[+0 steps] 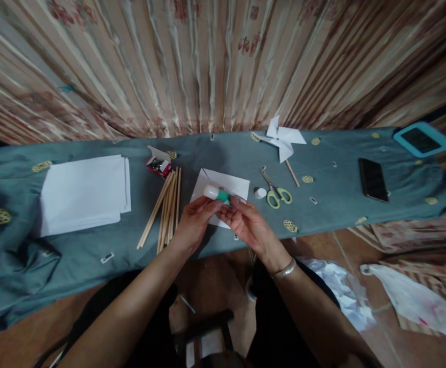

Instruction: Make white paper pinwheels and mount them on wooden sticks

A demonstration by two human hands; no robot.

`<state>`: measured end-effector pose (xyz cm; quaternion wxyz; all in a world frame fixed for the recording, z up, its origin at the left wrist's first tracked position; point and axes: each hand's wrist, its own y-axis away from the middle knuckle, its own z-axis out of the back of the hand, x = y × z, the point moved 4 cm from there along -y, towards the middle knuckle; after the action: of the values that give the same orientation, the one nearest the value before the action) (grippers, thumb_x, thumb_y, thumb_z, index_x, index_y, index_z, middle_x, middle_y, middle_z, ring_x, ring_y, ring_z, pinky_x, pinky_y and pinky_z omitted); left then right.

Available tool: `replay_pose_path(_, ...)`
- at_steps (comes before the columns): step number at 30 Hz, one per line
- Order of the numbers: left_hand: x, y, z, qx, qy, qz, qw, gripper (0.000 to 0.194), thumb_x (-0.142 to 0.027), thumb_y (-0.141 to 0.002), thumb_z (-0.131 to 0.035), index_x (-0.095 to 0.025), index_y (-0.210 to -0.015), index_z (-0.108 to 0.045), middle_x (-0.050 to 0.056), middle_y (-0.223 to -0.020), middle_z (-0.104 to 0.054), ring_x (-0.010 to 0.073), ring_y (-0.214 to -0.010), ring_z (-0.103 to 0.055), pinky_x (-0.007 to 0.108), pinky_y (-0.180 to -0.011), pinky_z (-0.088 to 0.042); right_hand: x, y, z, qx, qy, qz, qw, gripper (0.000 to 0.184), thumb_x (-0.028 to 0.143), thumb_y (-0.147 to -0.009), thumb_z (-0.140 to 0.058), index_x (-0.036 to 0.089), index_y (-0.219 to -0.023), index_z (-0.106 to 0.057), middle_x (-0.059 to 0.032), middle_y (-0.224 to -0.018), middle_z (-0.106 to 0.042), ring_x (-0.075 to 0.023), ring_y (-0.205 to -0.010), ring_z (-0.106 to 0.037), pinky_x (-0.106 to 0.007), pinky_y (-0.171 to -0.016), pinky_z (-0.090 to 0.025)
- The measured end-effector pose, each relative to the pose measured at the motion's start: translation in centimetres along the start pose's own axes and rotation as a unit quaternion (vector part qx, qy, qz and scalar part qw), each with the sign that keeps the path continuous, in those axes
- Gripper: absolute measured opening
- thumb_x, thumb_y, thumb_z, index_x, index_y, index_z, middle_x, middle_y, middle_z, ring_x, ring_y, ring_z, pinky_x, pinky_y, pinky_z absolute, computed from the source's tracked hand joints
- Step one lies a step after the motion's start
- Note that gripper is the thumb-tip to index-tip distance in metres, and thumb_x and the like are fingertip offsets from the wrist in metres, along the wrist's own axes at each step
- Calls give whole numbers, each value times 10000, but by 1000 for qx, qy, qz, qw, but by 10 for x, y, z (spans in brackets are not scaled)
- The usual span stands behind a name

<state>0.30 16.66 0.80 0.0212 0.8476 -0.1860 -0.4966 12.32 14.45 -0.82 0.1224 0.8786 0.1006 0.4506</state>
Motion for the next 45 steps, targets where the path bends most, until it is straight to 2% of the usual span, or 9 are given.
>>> replay_pose_path(3, -11, 0, 3, -6, 21, 3, 1000, 318, -371, -643, -847, -182, -884, -762, 49, -946, -764, 209, -983, -688, 383, -1006, -462, 29, 6, 13, -56, 205, 121, 970, 299, 494, -786, -705, 251, -958, -691, -41, -947, -751, -200, -863, -706, -367, -811, -571)
replay_pose_path(6, -18, 1, 10, -18, -12, -21, 1000, 324, -381, -648, -842, -187, -893, -756, 42, -928, -764, 209, -946, -700, 380, -965, -492, 63, 15, 35, -177, 469, 266, 823, 364, 438, -841, -647, 224, -1137, -644, -108, -1115, -715, -246, -980, -672, -452, -924, -521)
replay_pose_path(9, -17, 2, 16, -18, -112, -45, 993, 368, -392, -634, -840, -182, -922, -747, 38, -874, -757, 203, -867, -699, 357, -876, -521, 71, 13, 52, -188, 669, 273, 666, 496, 334, -846, -617, 146, -1302, -565, -183, -1252, -655, -336, -1136, -602, -538, -1000, -457)
replay_pose_path(12, -13, 3, 21, -19, -197, -71, 978, 393, -385, -643, -819, -179, -968, -740, 41, -895, -747, 192, -831, -678, 338, -818, -524, 63, 6, 61, -148, 737, 254, 609, 386, 225, -869, -534, 125, -1232, -620, -187, -1129, -707, -335, -1088, -629, -525, -982, -468)
replay_pose_path(14, -13, 3, 23, -11, -235, -96, 967, 364, -375, -676, -792, -186, -982, -739, 45, -937, -743, 189, -855, -669, 331, -824, -516, 62, 5, 61, -152, 715, 252, 635, 324, 241, -871, -544, 143, -1155, -664, -167, -1057, -728, -314, -1014, -657, -504, -954, -488)
replay_pose_path(19, -15, 4, 25, 8, -282, -130, 950, 325, -362, -726, -756, -198, -1005, -730, 42, -975, -732, 188, -874, -659, 317, -812, -507, 59, 6, 47, -97, 389, 165, 901, 324, 405, -767, -725, 241, -1044, -695, -44, -945, -752, -206, -849, -695, -386, -812, -558)
replay_pose_path(22, -17, 5, 23, 9, -322, -138, 936, 328, -377, -736, -753, -206, -1015, -727, 40, -988, -723, 188, -886, -651, 307, -807, -498, 51, 8, 29, -41, 214, 100, 971, 340, 371, -678, -816, 261, -982, -710, -14, -982, -760, -175, -903, -694, -349, -863, -551)
replay_pose_path(27, -22, 7, 18, 17, -366, -151, 918, 288, -374, -763, -737, -218, -1005, -733, 32, -966, -712, 183, -888, -641, 289, -804, -480, 42, 10, 12, -11, 151, 62, 987, 323, 300, -656, -844, 262, -954, -727, 2, -965, -758, -144, -874, -681, -309, -861, -550)
replay_pose_path(45, -17, 8, 18, 48, -404, -159, 899, 300, -366, -783, -718, -219, -1045, -733, 49, -988, -702, 192, -894, -641, 302, -814, -478, 46, 14, 10, 29, 184, 87, 979, 286, 291, -694, -825, 250, -961, -732, -9, -966, -744, -151, -903, -666, -305, -865, -528)
